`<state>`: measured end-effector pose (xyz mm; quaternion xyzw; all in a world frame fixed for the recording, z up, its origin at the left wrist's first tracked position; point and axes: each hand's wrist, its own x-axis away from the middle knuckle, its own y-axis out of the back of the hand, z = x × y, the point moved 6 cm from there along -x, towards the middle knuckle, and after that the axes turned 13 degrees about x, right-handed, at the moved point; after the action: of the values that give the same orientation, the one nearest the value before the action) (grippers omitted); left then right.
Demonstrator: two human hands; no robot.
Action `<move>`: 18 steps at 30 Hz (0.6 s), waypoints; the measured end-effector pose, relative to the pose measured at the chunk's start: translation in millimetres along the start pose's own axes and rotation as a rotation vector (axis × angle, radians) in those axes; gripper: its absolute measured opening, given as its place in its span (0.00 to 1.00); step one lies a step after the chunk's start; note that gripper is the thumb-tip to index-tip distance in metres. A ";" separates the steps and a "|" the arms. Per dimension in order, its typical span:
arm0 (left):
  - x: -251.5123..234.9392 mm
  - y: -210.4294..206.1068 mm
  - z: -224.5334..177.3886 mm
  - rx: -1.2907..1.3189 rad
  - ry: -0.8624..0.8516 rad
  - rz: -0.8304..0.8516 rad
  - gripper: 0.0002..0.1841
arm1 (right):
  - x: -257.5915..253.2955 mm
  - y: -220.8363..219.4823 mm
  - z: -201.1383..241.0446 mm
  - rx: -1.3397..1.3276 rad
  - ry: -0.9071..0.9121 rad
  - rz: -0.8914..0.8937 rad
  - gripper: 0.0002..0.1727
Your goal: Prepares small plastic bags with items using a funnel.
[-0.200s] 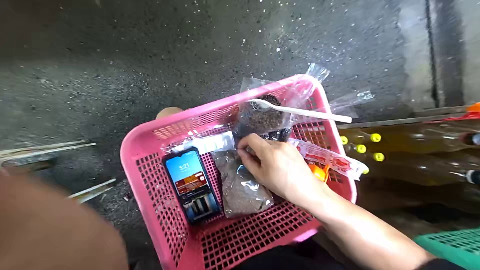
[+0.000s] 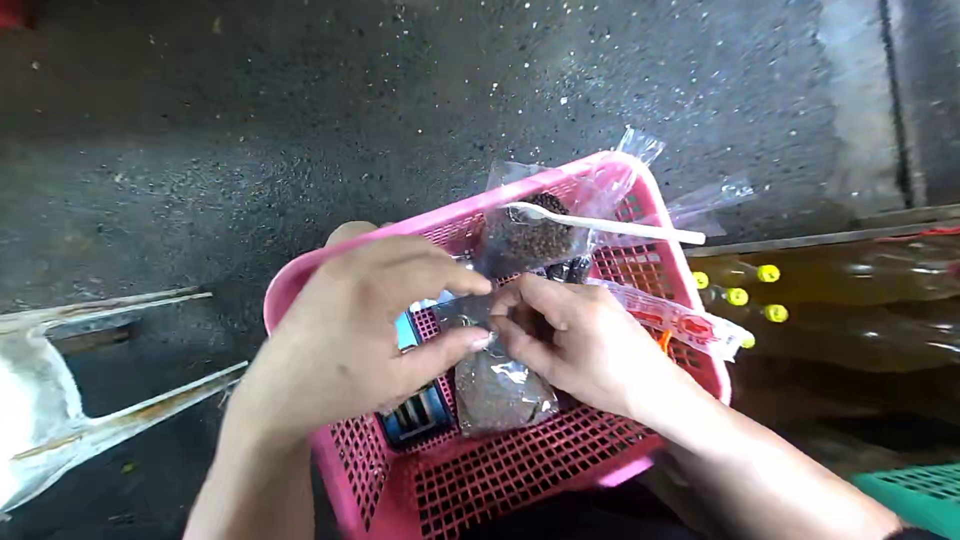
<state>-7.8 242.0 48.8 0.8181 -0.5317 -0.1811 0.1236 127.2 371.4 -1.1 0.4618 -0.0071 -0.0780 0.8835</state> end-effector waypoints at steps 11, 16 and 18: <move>22.5 -41.2 54.4 -0.579 0.405 0.167 0.05 | 3.4 -8.1 -8.0 0.128 -0.014 0.082 0.19; 20.2 -22.3 45.8 -0.300 0.190 -0.016 0.06 | 1.2 7.2 -1.4 0.086 0.010 0.041 0.19; 20.5 -12.1 39.5 -0.194 0.123 -0.145 0.06 | 1.6 1.2 7.8 0.005 0.009 0.153 0.20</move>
<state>-7.1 227.7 4.9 0.8481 -0.4426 -0.1895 0.2211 128.3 365.5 4.2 0.4623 -0.0387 -0.0083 0.8859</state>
